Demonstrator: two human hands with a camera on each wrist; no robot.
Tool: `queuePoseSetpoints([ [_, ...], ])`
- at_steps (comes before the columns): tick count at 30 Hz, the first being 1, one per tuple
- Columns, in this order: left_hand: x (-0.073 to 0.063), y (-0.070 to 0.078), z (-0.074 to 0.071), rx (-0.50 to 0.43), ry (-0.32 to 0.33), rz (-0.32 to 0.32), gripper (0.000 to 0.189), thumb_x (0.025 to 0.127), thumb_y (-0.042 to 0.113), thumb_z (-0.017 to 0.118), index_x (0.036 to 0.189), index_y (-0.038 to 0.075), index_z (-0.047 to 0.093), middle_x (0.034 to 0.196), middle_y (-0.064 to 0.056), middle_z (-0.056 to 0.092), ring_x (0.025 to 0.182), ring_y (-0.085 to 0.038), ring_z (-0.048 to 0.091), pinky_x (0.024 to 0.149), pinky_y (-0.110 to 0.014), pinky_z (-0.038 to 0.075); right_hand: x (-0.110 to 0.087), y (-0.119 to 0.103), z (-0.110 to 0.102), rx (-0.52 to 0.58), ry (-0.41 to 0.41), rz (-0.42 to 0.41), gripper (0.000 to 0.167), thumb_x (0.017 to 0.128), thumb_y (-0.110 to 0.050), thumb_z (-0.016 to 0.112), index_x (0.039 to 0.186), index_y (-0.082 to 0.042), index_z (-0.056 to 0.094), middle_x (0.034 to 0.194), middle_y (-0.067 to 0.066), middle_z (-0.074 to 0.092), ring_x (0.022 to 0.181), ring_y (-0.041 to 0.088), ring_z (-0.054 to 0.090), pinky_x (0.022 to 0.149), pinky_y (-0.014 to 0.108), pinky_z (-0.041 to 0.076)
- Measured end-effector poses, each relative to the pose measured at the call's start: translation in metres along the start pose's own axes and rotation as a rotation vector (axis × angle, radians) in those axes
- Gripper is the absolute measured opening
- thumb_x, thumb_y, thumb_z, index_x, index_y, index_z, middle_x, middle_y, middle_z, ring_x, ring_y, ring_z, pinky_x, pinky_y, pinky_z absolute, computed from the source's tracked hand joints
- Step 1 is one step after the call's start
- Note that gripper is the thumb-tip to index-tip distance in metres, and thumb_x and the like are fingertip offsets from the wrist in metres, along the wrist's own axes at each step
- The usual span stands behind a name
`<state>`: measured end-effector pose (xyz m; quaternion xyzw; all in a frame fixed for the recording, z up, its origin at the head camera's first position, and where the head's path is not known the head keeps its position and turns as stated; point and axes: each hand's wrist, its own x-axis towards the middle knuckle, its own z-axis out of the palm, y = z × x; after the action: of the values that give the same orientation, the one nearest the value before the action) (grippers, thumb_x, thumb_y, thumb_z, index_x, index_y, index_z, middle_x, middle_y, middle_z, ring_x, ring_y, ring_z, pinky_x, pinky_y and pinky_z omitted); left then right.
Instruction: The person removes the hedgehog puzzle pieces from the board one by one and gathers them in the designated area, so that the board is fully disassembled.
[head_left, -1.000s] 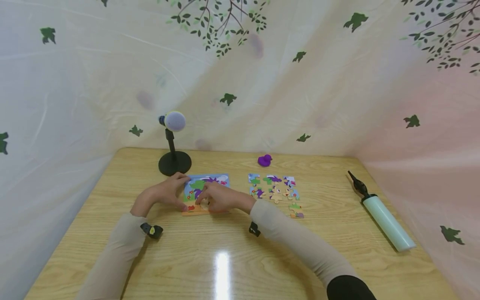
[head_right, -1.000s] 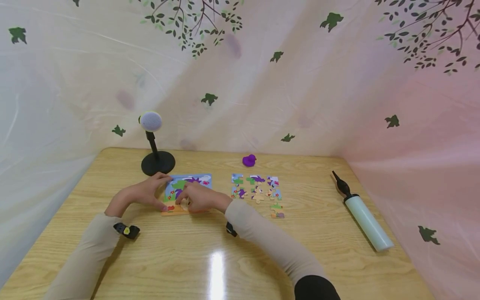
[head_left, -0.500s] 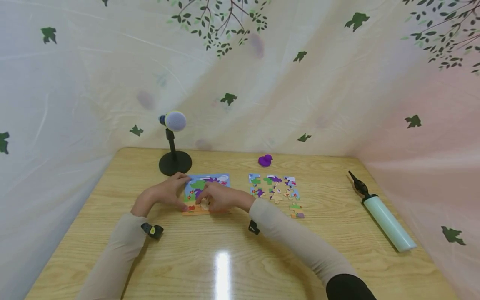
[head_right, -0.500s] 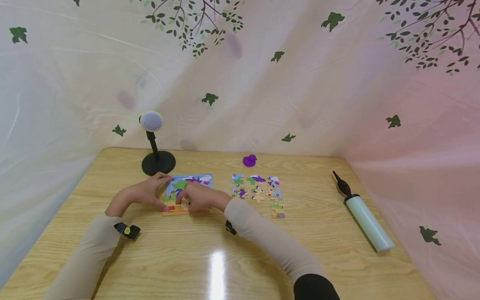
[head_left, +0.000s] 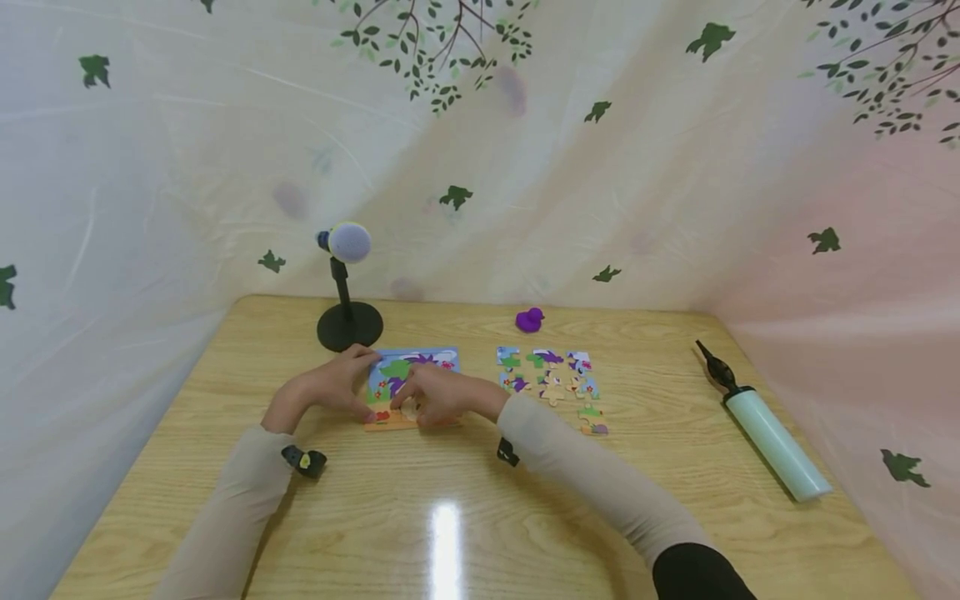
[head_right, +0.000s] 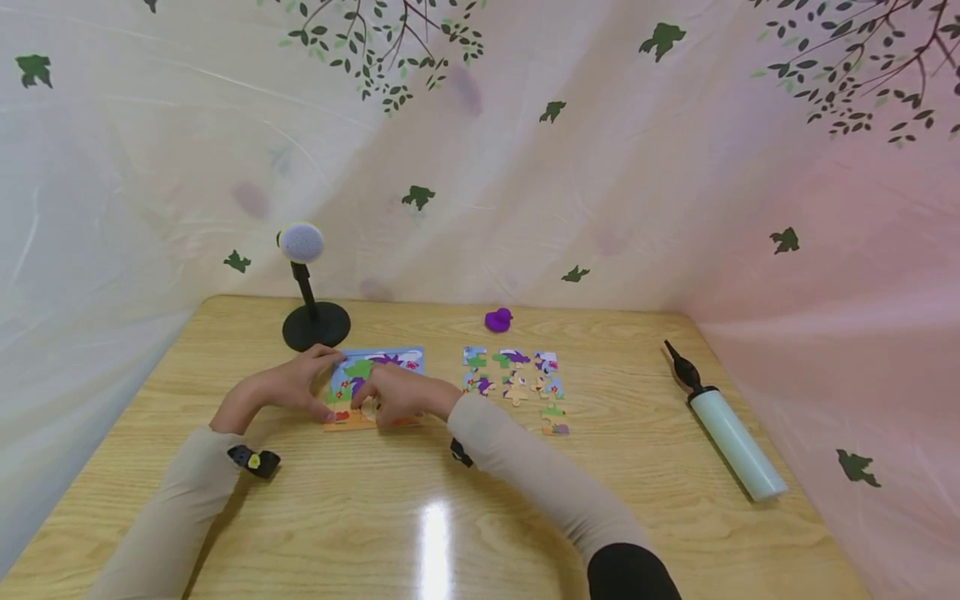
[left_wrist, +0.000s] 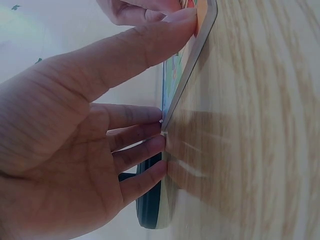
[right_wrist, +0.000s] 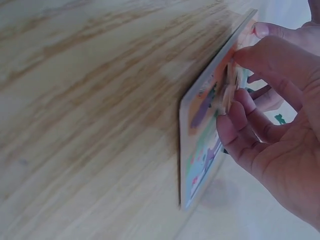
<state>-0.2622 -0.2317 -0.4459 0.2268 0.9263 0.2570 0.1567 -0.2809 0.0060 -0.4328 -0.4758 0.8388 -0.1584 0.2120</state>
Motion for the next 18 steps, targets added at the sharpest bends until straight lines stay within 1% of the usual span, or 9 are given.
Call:
queuePoseSetpoints([
  [3, -0.0004, -0.0001, -0.0004, -0.001, -0.003, -0.004, 0.105, 0.077, 0.031, 0.089, 0.153, -0.012, 0.031, 0.15, -0.031, 0.032, 0.141, -0.05, 0.034, 0.119, -0.065, 0.031, 0.0003, -0.001, -0.0014, -0.028, -0.013, -0.01, 0.047, 0.081, -0.001, 0.079, 0.126, -0.016, 0.074, 0.109, -0.002, 0.068, 0.093, 0.011, 0.046, 0.073, 0.016, 0.04],
  [9, -0.0005, 0.0006, -0.0011, -0.002, -0.001, 0.006, 0.105, 0.077, 0.03, 0.089, 0.153, -0.012, 0.03, 0.15, -0.031, 0.032, 0.142, -0.05, 0.033, 0.119, -0.064, 0.03, 0.0002, -0.0001, -0.002, -0.034, -0.03, -0.026, 0.048, 0.081, 0.0, 0.078, 0.127, -0.014, 0.073, 0.11, 0.0, 0.067, 0.093, 0.012, 0.045, 0.073, 0.016, 0.04],
  [13, -0.0014, 0.002, -0.0026, 0.003, 0.006, 0.01, 0.105, 0.076, 0.03, 0.089, 0.153, -0.013, 0.03, 0.149, -0.032, 0.032, 0.141, -0.05, 0.034, 0.119, -0.065, 0.03, -0.0009, 0.0025, -0.0006, -0.025, -0.02, -0.041, 0.049, 0.081, -0.001, 0.077, 0.128, -0.014, 0.072, 0.113, 0.001, 0.066, 0.095, 0.012, 0.045, 0.076, 0.017, 0.04],
  [18, -0.0028, 0.0039, -0.0031, 0.001, -0.001, -0.001, 0.106, 0.077, 0.031, 0.089, 0.153, -0.013, 0.03, 0.15, -0.032, 0.032, 0.142, -0.05, 0.033, 0.119, -0.065, 0.03, -0.0025, 0.0071, 0.0038, -0.02, 0.004, -0.039, 0.049, 0.082, -0.005, 0.078, 0.129, -0.017, 0.072, 0.115, 0.001, 0.06, 0.097, 0.012, 0.043, 0.076, 0.018, 0.039],
])
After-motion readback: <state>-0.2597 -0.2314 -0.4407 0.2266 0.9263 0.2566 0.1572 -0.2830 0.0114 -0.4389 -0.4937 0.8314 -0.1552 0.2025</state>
